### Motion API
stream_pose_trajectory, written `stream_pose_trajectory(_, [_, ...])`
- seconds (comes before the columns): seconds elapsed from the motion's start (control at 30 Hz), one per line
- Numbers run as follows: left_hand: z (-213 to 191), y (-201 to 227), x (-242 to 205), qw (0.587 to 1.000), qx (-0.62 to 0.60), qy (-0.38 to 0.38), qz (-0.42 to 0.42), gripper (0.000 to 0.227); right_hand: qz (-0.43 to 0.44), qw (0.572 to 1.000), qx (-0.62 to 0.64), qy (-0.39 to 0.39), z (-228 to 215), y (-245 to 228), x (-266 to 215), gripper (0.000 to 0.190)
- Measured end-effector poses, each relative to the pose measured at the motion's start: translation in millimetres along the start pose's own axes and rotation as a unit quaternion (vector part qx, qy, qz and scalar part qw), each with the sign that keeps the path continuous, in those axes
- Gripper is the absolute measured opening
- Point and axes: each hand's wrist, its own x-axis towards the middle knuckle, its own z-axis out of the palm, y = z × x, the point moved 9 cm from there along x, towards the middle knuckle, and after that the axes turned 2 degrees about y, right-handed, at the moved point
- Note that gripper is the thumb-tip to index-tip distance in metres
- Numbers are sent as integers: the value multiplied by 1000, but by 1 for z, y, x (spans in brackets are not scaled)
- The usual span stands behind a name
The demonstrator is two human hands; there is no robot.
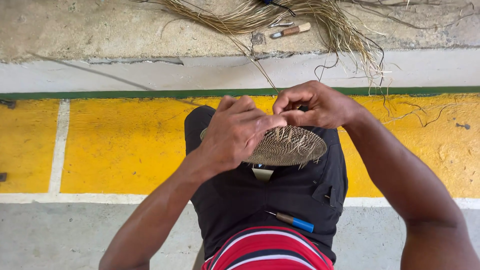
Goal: Hand-weaving a circular fiber object using a small tool and straw materials.
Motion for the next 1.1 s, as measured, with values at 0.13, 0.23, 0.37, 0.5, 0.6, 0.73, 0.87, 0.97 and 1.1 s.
stream_pose_trajectory(0.13, [16, -14, 7, 999, -41, -9, 3, 34, 30, 980, 86, 176, -36, 37, -7, 18])
stream_pose_trajectory(0.23, [25, -22, 12, 998, -45, -21, -37, 25, 45, 967, 83, 236, -38, 31, -16, 23])
stream_pose_trajectory(0.37, [32, -33, 14, 995, -24, -69, -62, 19, -6, 981, 26, 193, -21, 2, -10, 26])
stream_pose_trajectory(0.5, [29, -26, 13, 997, -29, -48, -48, 18, -38, 967, -119, 223, -26, -6, 1, 23])
stream_pose_trajectory(0.6, [29, -22, 9, 998, -20, -43, -32, 17, -97, 920, -300, 234, -25, -26, 11, 30])
stream_pose_trajectory(0.73, [26, -27, 5, 998, -29, -45, -29, 19, -178, 865, -404, 241, -13, -46, 14, 22])
stream_pose_trajectory(0.87, [21, -27, 12, 995, -20, -80, -49, 20, -55, 927, -277, 249, -26, -22, 12, 18])
stream_pose_trajectory(0.97, [24, -25, 12, 997, -2, -59, -57, 25, 21, 965, -145, 217, -33, -14, -5, 18])
stream_pose_trajectory(1.1, [33, -24, 11, 993, 0, -90, -81, 24, 6, 990, -45, 133, -22, -46, -16, 12])
